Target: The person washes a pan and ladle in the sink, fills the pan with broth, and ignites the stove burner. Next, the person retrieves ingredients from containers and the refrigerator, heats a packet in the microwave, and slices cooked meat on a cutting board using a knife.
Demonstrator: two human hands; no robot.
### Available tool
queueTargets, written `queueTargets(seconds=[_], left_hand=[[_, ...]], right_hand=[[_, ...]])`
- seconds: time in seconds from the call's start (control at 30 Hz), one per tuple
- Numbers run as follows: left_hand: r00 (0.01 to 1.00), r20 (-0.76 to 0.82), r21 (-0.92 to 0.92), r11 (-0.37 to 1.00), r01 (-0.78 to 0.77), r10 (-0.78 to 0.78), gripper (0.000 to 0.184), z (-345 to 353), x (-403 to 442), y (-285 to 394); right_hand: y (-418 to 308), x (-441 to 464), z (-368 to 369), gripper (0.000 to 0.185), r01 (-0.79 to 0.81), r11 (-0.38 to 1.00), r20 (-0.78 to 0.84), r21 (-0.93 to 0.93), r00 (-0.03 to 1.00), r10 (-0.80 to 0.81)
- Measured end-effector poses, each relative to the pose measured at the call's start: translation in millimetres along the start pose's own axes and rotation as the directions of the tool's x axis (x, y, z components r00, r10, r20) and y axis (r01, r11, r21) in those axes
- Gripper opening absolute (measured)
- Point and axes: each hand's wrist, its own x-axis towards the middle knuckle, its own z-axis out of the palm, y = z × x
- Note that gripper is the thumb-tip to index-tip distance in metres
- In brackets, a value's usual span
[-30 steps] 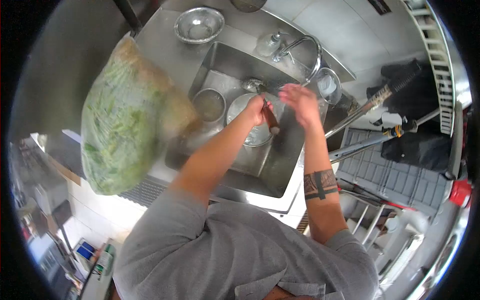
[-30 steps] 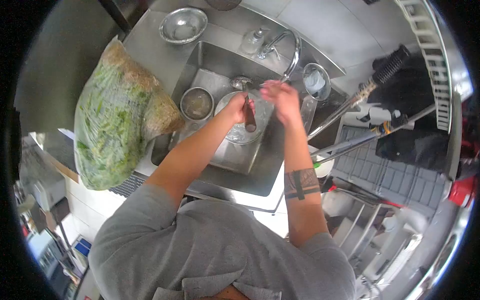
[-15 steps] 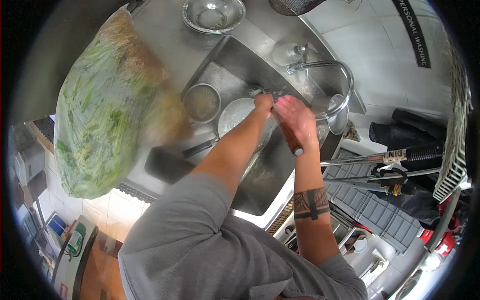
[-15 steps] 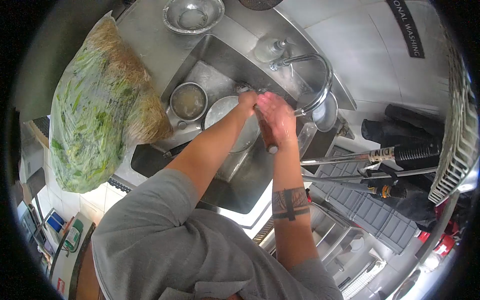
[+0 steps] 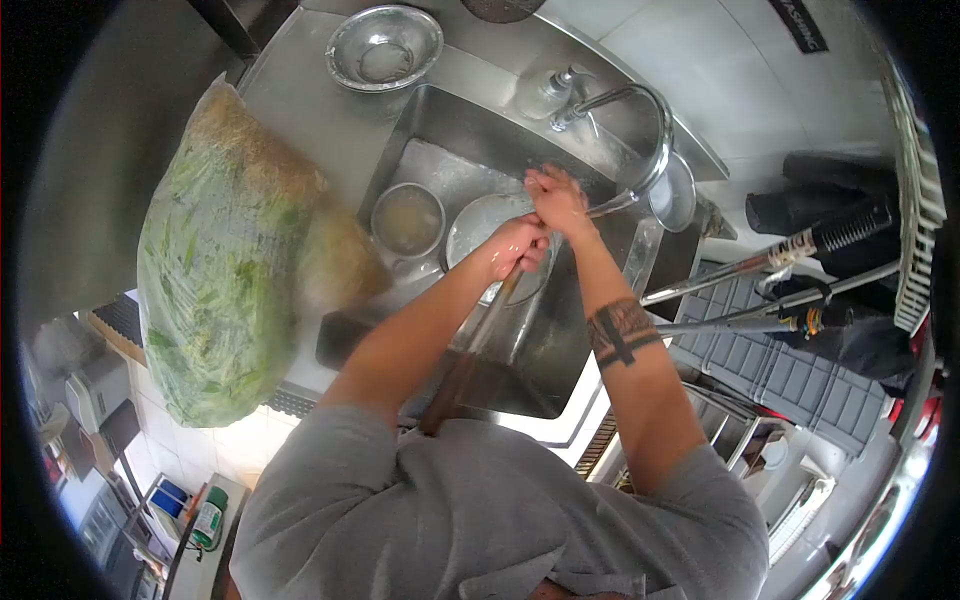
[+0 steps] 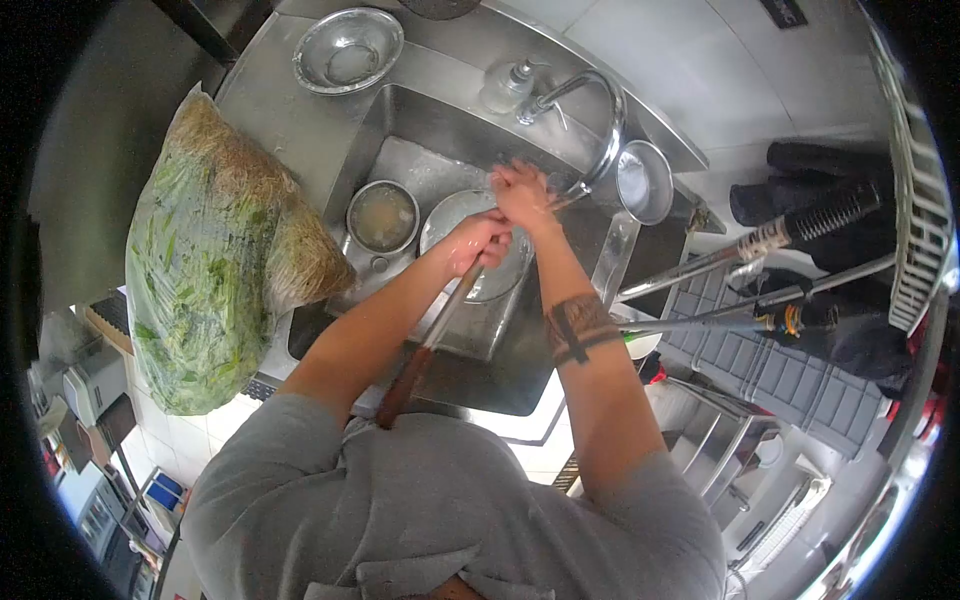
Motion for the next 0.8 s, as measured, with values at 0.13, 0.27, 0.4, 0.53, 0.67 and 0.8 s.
queueTargets(seconds=[0.13,0.27,0.4,0.53,0.67,0.8], left_hand=[[0.998,0.057,0.131,0.991,0.032,-0.040,0.033,2,-74,-8],[0.988,0.153,-0.042,0.999,-0.016,0.023,0.033,-3,-104,0],[0.987,-0.145,0.073,0.996,-0.054,0.064,0.026,-15,-54,22],[0.909,-0.101,0.983,0.183,0.029,0.404,0.030,-24,-18,25],[0.959,-0.162,0.986,0.071,0.149,0.234,0.036,13,-50,17],[0.907,0.091,0.944,-0.324,0.053,0.412,0.035,23,-63,-19]], right_hand=[[17,41,-14,0.049,-0.370,0.891,0.638,0.263,0.759,0.126],[4,11,-36,0.040,-0.826,0.093,0.820,0.557,0.564,0.096],[-28,-36,14,0.045,-0.187,0.736,0.083,0.651,0.981,0.176],[-10,-48,-12,0.032,-0.031,0.770,-0.003,0.637,0.999,0.043],[-28,-44,-52,0.017,-0.354,0.356,0.280,0.865,0.929,0.242],[37,-22,17,0.016,-0.231,0.584,0.124,0.779,0.968,0.217]])
